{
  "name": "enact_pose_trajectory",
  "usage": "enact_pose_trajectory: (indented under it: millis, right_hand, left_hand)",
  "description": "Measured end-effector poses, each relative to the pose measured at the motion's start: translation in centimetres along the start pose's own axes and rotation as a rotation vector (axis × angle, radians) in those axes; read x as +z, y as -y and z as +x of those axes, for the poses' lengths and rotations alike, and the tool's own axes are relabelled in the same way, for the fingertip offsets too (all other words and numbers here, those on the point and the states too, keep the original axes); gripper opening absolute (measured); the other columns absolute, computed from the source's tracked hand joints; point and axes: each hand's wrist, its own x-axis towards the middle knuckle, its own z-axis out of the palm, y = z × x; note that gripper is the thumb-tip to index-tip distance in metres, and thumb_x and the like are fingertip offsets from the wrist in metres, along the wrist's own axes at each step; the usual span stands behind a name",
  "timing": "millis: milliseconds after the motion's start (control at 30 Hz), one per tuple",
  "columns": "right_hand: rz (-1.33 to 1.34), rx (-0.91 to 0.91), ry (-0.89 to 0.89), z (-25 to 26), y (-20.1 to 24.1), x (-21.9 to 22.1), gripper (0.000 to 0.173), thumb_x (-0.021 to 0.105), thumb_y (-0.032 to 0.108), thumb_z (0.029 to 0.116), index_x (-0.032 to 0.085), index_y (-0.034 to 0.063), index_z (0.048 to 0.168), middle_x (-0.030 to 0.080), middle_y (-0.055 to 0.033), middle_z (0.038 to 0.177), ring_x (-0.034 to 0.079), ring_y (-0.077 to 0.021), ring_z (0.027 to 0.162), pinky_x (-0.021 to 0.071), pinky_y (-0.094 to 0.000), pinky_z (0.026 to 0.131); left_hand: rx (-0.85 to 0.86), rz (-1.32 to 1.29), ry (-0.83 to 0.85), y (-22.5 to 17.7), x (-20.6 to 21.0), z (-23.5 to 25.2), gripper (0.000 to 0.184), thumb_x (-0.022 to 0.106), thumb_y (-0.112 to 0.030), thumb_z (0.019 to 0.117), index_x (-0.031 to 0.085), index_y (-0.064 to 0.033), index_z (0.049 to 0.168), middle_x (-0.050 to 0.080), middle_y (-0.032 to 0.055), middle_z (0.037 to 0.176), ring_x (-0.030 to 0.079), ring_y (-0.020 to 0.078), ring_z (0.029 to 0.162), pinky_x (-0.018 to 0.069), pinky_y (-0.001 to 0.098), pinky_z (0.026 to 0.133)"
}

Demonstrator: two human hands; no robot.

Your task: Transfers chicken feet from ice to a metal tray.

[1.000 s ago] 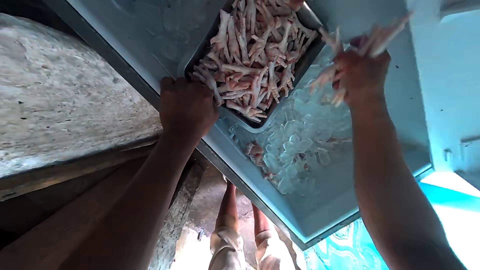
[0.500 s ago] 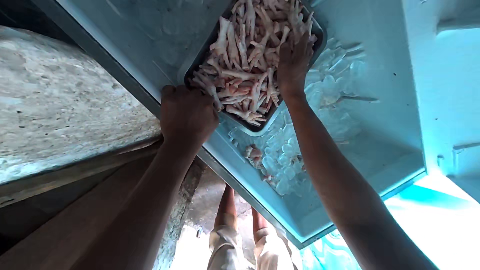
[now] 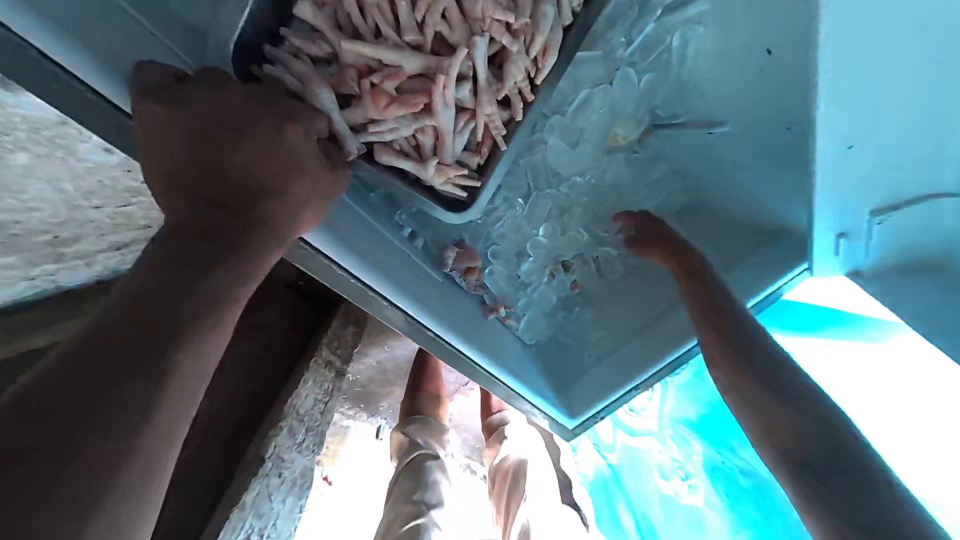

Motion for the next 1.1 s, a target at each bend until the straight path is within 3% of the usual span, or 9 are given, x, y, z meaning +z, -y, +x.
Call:
enact_pose_trajectory:
  millis: [33, 100, 333, 567, 667, 767, 867, 933, 1100]
  right_hand:
    - [-0.103, 0.024, -0.052, -0.3, -1.6, 2.4, 0.066, 0.070, -0.001, 0.0870, 0.050, 0.0057, 0.150, 0.054, -0.0304, 0.142, 0.050, -0.0519, 0.132, 0.0423, -0.0723, 0.104]
    - [-0.215, 0.064, -0.127, -0.6, -3.8, 5.2, 0.072, 0.069, 0.015, 0.0943, 0.037, 0.0112, 0.159, 0.033, -0.0216, 0.163, 0.030, -0.0496, 0.149, 0.0349, -0.0722, 0.111]
    - [-0.336, 0.048, 0.032, 2.7, -4.1, 1.4, 0.043, 0.067, 0.015, 0.0957, 0.063, 0.0136, 0.139, 0.061, -0.0252, 0.136, 0.054, -0.0510, 0.127, 0.0378, -0.0768, 0.099]
    - [-0.137, -0.095, 0.088, 1.8, -2.7, 4.2, 0.054, 0.082, 0.020, 0.0865, 0.063, -0.0002, 0.133, 0.049, -0.0275, 0.146, 0.052, -0.0474, 0.130, 0.0474, -0.0667, 0.102]
    - [-0.133, -0.105, 0.170, 0.3, -0.9, 4.7, 0.034, 0.070, 0.028, 0.0983, 0.069, -0.0032, 0.112, 0.066, -0.0246, 0.115, 0.065, -0.0410, 0.106, 0.0509, -0.0632, 0.091]
    - [-0.075, 0.023, 0.137, -2.6, -0.1, 2.4, 0.043, 0.055, 0.040, 0.1064, 0.069, -0.0014, 0.104, 0.069, -0.0230, 0.094, 0.067, -0.0410, 0.090, 0.0508, -0.0656, 0.082]
    - [-0.271, 0.112, 0.147, -5.7, 0.3, 2.4, 0.041, 0.049, 0.036, 0.1087, 0.072, 0.0029, 0.105, 0.071, -0.0236, 0.104, 0.067, -0.0458, 0.102, 0.0496, -0.0692, 0.083]
    - [-0.400, 0.097, 0.198, -6.4, -0.3, 5.0, 0.031, 0.054, 0.026, 0.1052, 0.070, 0.0065, 0.122, 0.066, -0.0218, 0.126, 0.059, -0.0464, 0.121, 0.0504, -0.0673, 0.090]
    - [-0.407, 0.173, 0.175, -4.7, -0.6, 7.4, 0.048, 0.064, 0.034, 0.1005, 0.061, -0.0002, 0.134, 0.052, -0.0220, 0.148, 0.052, -0.0469, 0.131, 0.0501, -0.0656, 0.095]
  left_hand:
    - [-0.008, -0.006, 0.003, 0.1, 0.0, 0.0, 0.034, 0.047, -0.029, 0.1045, 0.070, -0.0031, 0.107, 0.068, 0.0298, 0.104, 0.062, 0.0531, 0.107, 0.0380, 0.0732, 0.097]
    - [-0.004, -0.008, -0.026, 0.4, 0.3, 0.2, 0.034, 0.047, -0.029, 0.1032, 0.071, -0.0047, 0.105, 0.069, 0.0286, 0.104, 0.063, 0.0522, 0.105, 0.0383, 0.0730, 0.096]
    - [-0.007, 0.007, -0.095, 1.9, 2.3, 1.0, 0.039, 0.042, -0.035, 0.1014, 0.072, -0.0099, 0.106, 0.070, 0.0258, 0.103, 0.064, 0.0506, 0.105, 0.0360, 0.0743, 0.098]
    - [-0.026, -0.061, -0.081, 1.5, 2.1, 1.0, 0.030, 0.048, -0.028, 0.1009, 0.069, -0.0077, 0.095, 0.068, 0.0257, 0.098, 0.064, 0.0514, 0.098, 0.0434, 0.0758, 0.076]
    - [-0.021, -0.084, -0.097, 0.9, 1.7, 0.5, 0.031, 0.049, -0.026, 0.1026, 0.067, -0.0035, 0.092, 0.066, 0.0292, 0.098, 0.063, 0.0538, 0.098, 0.0425, 0.0758, 0.073]
    - [-0.058, -0.118, -0.059, 0.8, 1.7, 0.6, 0.032, 0.048, -0.026, 0.1025, 0.067, -0.0026, 0.095, 0.065, 0.0319, 0.098, 0.062, 0.0563, 0.096, 0.0419, 0.0770, 0.072]
    - [0.026, -0.103, -0.149, 2.8, 4.0, 1.2, 0.031, 0.048, -0.031, 0.1031, 0.068, -0.0078, 0.097, 0.066, 0.0284, 0.095, 0.063, 0.0540, 0.090, 0.0416, 0.0767, 0.066]
    - [0.114, -0.028, -0.314, 4.9, 6.5, 2.2, 0.035, 0.042, -0.044, 0.1001, 0.068, -0.0195, 0.098, 0.067, 0.0176, 0.093, 0.066, 0.0448, 0.086, 0.0438, 0.0718, 0.061]
    - [-0.045, -0.128, -0.086, 1.0, 1.8, 0.7, 0.028, 0.050, -0.026, 0.1009, 0.068, -0.0051, 0.094, 0.067, 0.0284, 0.100, 0.063, 0.0529, 0.099, 0.0423, 0.0766, 0.075]
